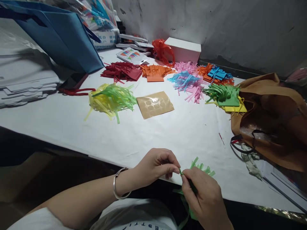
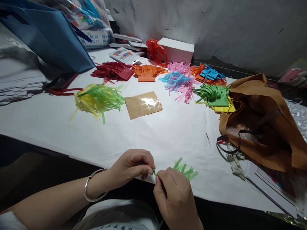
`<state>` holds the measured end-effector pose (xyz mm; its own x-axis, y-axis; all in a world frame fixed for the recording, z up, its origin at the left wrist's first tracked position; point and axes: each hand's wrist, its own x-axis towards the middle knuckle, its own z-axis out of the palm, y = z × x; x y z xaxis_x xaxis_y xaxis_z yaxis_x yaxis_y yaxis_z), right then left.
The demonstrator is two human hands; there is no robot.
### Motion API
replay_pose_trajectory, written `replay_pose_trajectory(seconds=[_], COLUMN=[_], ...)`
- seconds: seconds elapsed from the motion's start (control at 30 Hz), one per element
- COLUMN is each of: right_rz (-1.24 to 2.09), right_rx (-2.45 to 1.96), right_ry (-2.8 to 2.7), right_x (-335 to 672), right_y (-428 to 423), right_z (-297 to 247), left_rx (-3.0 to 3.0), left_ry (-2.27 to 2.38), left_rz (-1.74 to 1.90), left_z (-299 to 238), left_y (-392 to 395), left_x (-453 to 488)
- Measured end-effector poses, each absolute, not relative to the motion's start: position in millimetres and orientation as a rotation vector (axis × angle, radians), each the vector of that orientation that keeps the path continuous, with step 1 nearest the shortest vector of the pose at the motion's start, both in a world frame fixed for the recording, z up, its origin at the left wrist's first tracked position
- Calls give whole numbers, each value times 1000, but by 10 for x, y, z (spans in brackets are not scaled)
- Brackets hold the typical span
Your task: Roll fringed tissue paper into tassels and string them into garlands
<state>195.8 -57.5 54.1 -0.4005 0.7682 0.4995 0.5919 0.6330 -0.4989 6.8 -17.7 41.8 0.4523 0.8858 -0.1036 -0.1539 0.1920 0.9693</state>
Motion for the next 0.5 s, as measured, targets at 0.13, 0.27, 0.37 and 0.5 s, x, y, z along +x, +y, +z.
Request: replay_pose_trajectory(seconds=[0.13, 0.27, 0.37, 0.5], right_rz=[378, 488, 506, 488], right_rx=[-1076, -1053, -1032, -1042], right_ry=[-2109, -2118, -2121, -2126], right_x=[1966, 1941, 1934, 1942], right_y=[-566, -579, -592, -605], right_z=[550, 523, 509, 498], left_rx=[1234, 1393, 1354, 1191], left_ry=[797, 808, 771, 762], left_rz=[843, 834, 788, 736], left_z=[432, 451, 442, 413], left_y=[-181, -170, -168, -177], left_x=[22, -6, -11, 7])
